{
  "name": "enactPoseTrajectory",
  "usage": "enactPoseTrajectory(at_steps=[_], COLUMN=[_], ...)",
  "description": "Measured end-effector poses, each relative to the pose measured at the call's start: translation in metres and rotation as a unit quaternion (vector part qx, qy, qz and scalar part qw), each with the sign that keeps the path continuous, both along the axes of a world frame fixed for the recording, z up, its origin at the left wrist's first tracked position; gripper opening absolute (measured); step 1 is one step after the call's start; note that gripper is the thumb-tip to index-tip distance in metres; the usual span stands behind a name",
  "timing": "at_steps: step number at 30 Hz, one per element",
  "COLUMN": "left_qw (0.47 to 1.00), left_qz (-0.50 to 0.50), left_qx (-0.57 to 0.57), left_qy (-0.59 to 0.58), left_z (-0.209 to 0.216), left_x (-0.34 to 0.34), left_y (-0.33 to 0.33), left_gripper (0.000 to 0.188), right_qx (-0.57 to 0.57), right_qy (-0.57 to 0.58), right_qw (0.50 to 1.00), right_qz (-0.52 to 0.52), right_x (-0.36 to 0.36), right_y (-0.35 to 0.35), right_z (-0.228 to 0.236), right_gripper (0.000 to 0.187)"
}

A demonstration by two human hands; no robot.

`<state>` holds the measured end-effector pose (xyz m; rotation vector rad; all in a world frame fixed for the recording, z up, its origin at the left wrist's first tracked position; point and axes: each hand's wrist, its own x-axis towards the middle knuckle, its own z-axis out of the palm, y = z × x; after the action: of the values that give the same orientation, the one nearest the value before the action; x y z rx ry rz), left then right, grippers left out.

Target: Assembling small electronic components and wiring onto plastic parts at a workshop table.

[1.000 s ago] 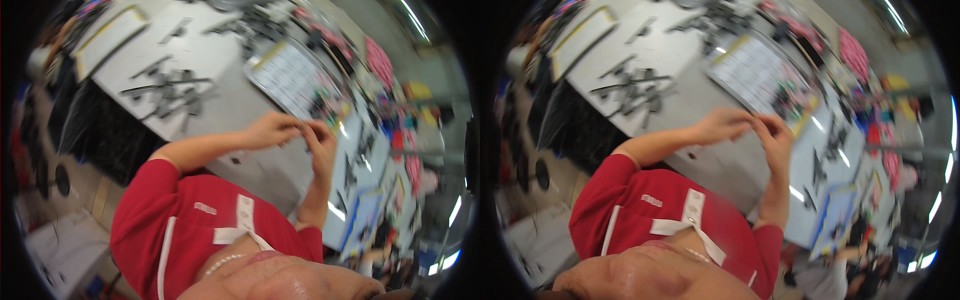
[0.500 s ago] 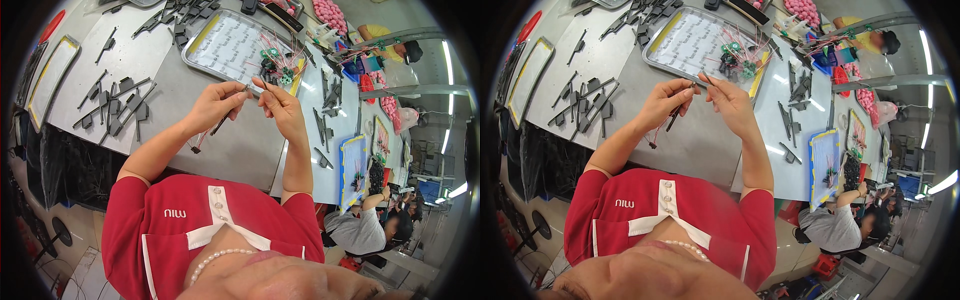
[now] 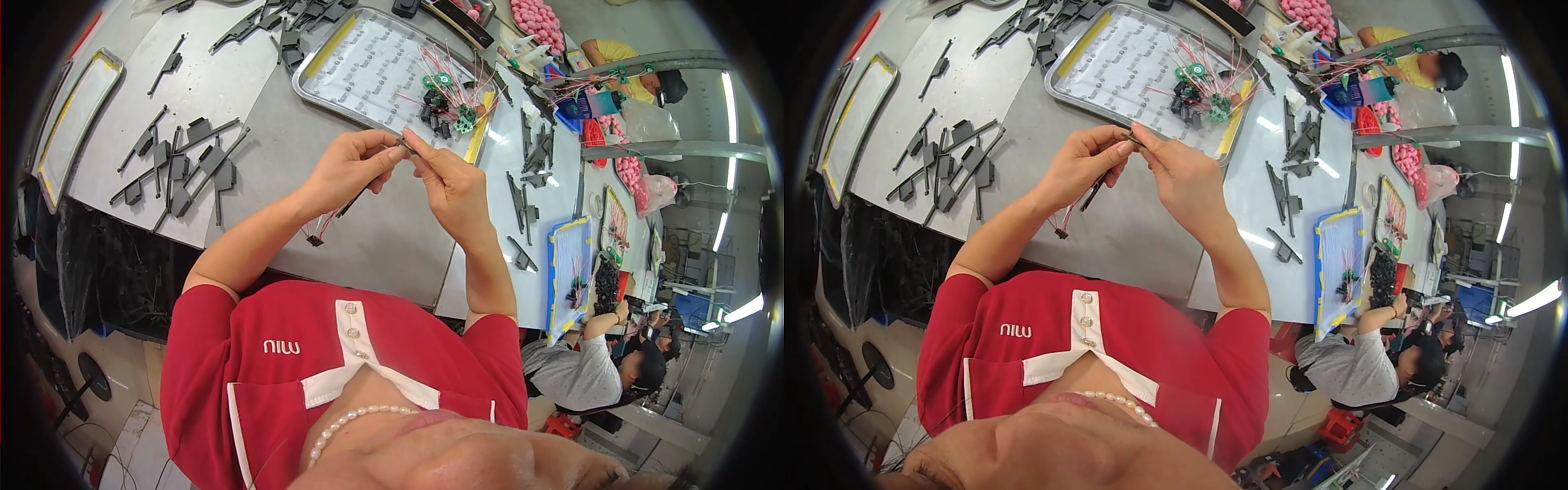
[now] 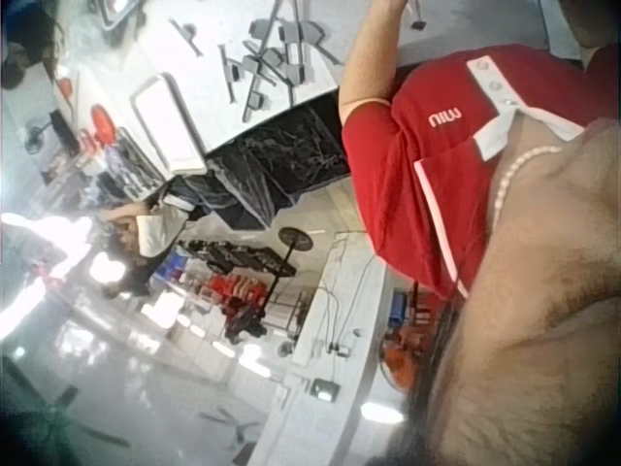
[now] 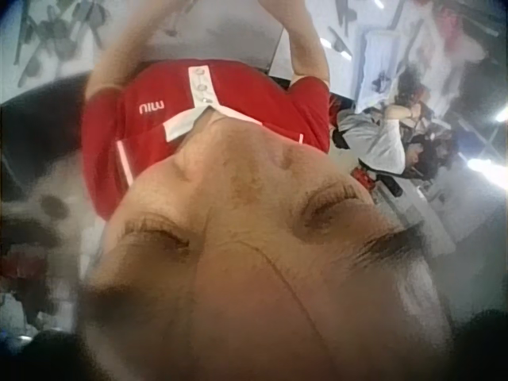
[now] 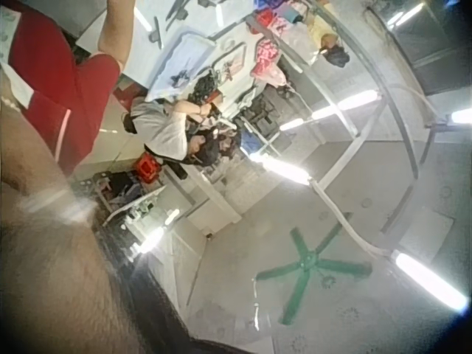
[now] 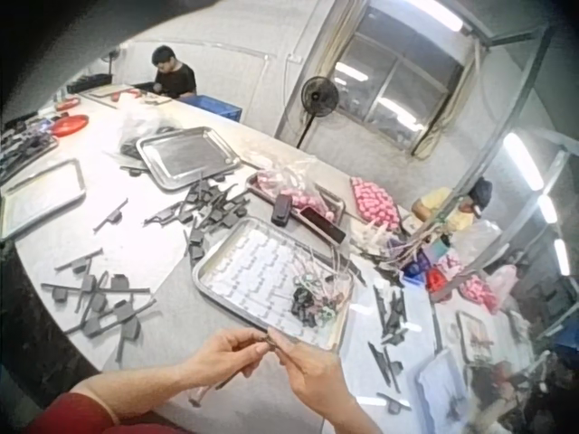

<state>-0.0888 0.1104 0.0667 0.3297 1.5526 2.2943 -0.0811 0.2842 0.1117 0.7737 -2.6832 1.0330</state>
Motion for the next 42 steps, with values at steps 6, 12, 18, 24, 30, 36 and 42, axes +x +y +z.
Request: enactPoseTrajectory(at_steps=[6, 12, 18, 24, 30, 36, 42], left_qw=[1.0, 1.0, 0.999, 0.999, 1.0, 0.999, 1.0], left_qz=[-0.003, -0.007, -0.011, -0.019, 0.002, 0.019, 0.018], left_qx=[-0.011, -0.021, -0.03, -0.024, -0.031, -0.032, -0.009], left_qy=[0.002, 0.001, -0.006, -0.009, -0.002, -0.005, 0.004], left_z=[0.004, 0.004, 0.008, 0.009, 0.002, 0.002, 0.001], left_x=[0.001, 0.001, 0.002, 0.003, 0.002, 0.002, 0.002], left_y=[-0.003, -0.003, -0.004, -0.006, -0.003, -0.001, -0.001], left_gripper=[0.026, 0.026, 0.026, 0.026, 0.026, 0.025, 0.024], right_qx=[-0.119, -0.164, -0.04, 0.017, 0.15, 0.262, 0.108], right_qy=[-0.16, -0.309, -0.25, -0.146, 0.059, 0.193, 0.095], right_qw=[0.98, 0.937, 0.967, 0.989, 0.987, 0.944, 0.989], right_qz=[-0.003, 0.002, -0.021, -0.006, -0.013, -0.059, -0.014], right_x=[0.001, -0.005, 0.001, -0.001, 0.002, 0.008, -0.001], right_y=[0.003, 0.012, 0.005, 0.004, 0.004, -0.002, 0.004], right_z=[0.002, 0.014, 0.026, 0.02, 0.006, 0.0, -0.01], right_gripper=[0.032, 0.031, 0.034, 0.039, 0.049, 0.056, 0.055])
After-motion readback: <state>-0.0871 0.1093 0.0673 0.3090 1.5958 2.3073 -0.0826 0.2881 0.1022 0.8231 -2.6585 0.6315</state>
